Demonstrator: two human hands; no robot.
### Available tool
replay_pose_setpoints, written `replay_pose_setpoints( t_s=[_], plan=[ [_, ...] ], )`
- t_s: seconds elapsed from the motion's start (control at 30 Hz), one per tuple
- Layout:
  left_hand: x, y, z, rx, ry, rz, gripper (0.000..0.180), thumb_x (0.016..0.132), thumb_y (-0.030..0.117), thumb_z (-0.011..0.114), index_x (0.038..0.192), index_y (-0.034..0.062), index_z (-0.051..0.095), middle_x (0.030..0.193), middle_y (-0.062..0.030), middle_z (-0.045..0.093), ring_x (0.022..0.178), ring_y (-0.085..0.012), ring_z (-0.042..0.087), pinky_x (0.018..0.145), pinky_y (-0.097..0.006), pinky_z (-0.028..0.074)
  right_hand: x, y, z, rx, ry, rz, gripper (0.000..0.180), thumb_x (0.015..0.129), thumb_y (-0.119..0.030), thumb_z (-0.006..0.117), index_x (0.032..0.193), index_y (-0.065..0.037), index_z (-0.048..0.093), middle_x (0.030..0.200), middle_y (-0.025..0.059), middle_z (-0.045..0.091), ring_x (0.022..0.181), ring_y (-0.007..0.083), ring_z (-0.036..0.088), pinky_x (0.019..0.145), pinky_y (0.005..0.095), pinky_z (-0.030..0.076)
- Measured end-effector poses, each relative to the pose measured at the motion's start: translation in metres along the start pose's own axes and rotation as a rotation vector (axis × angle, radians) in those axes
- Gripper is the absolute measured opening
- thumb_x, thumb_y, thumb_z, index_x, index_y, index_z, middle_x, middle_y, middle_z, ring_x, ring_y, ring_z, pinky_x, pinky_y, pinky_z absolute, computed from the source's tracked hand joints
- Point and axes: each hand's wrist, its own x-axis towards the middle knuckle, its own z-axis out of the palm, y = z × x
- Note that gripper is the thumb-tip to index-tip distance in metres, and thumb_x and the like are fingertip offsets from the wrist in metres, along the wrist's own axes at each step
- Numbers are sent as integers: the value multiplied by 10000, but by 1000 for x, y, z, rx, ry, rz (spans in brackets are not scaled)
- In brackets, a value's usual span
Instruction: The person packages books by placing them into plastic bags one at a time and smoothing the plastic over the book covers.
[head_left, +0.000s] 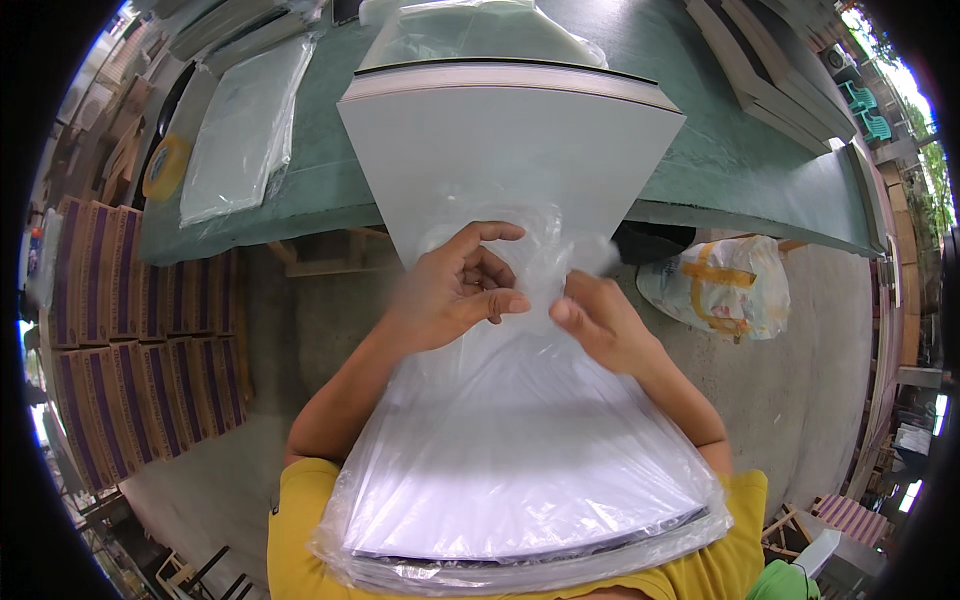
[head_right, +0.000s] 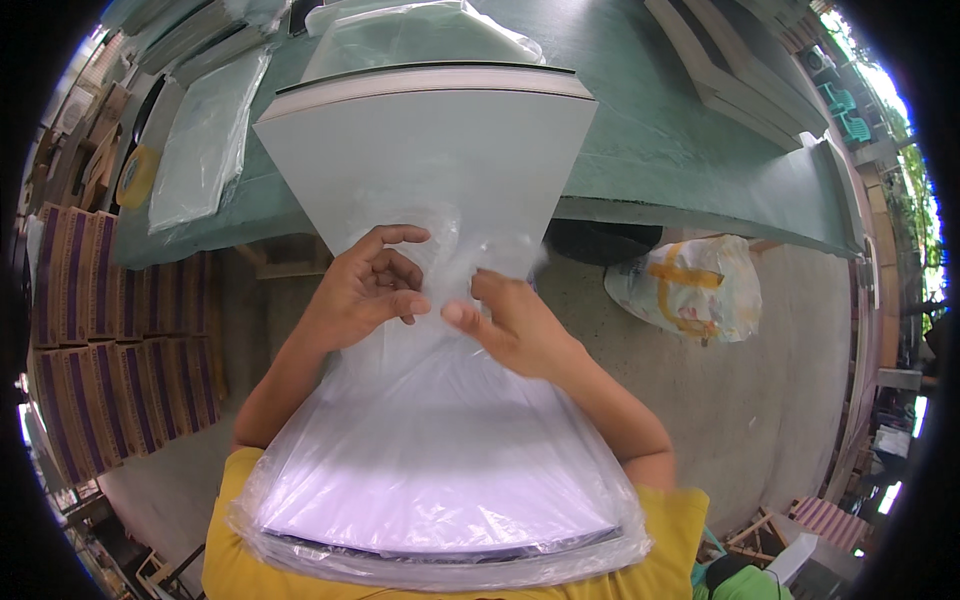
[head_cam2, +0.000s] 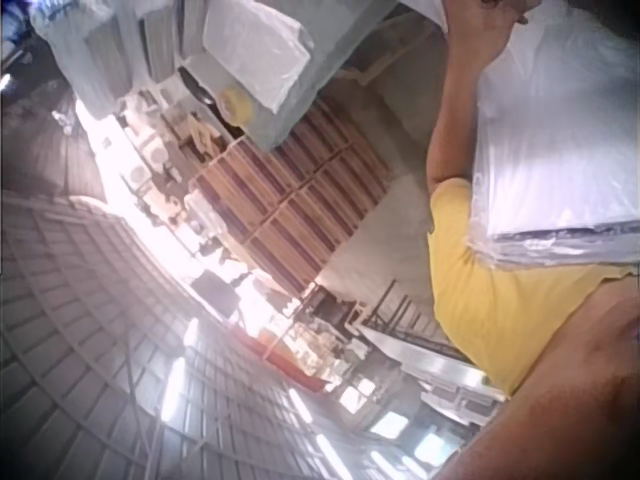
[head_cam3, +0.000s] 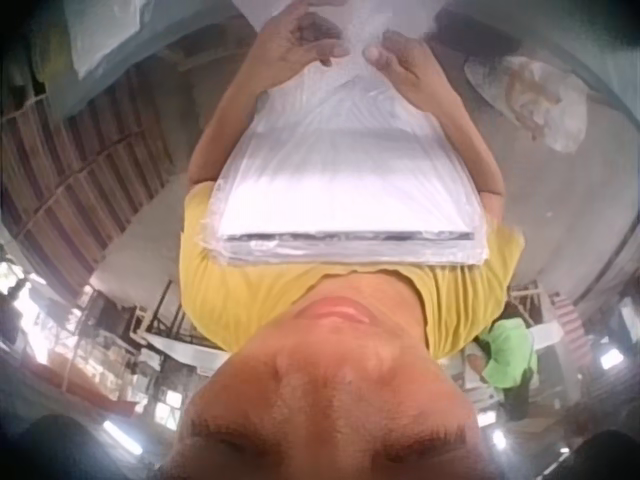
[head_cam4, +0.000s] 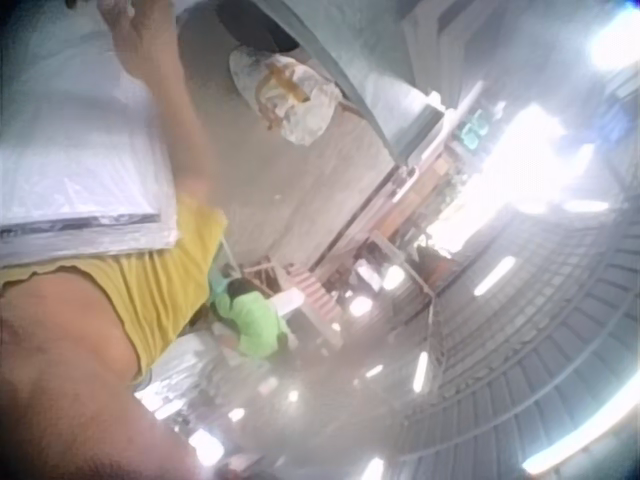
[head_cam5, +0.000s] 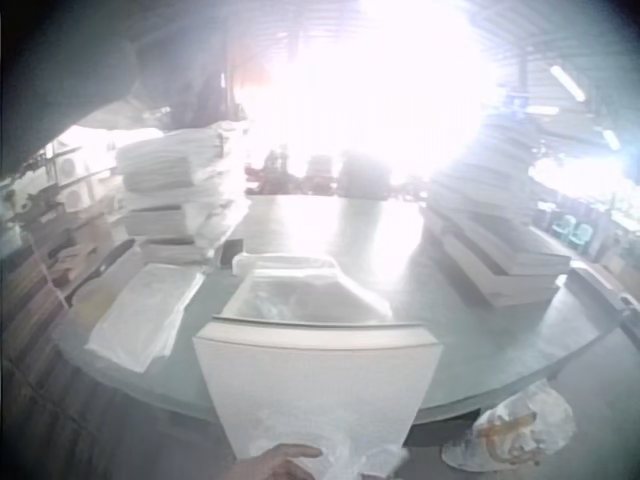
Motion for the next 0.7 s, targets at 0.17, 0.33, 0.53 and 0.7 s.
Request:
replay_pose_setpoints(
  t_s=[0.17, 0.33, 0.53, 0.7],
  plan=[
    [-1, -5, -9, 135, 3, -35, 559, 697, 8, 647, 1189, 44, 386, 717, -56, 521, 666, -117, 533, 571, -228, 454, 20, 18, 9, 464, 228, -52, 270, 729, -210, 684, 689, 1, 520, 680, 8, 518, 560, 59, 400, 487, 231, 355],
    [1, -6, 2, 284, 6, 86, 693, 657, 12, 673, 1254, 102, 331, 752, -46, 522, 693, -119, 523, 601, -254, 449, 21, 0, 13, 661, 173, 188, 266, 708, -223, 705, 684, -20, 536, 603, -37, 486, 532, 35, 388, 453, 197, 314],
    [7, -9, 2, 313, -68, 108, 797, 609, 4, 716, 1283, 120, 307, 755, -37, 519, 716, -106, 524, 666, -242, 437, 10, 5, -4, 512, 171, 162, 361, 760, -348, 635, 666, -16, 529, 535, -37, 463, 472, 28, 396, 416, 182, 294],
    [6, 18, 4, 365, -149, -35, 765, 613, 3, 722, 1266, 85, 331, 811, -43, 547, 765, -101, 534, 687, -237, 439, 11, 1, -4, 493, -76, 60, 266, 757, -238, 652, 782, 2, 540, 573, -29, 475, 548, 19, 422, 488, 192, 330]
  ],
)
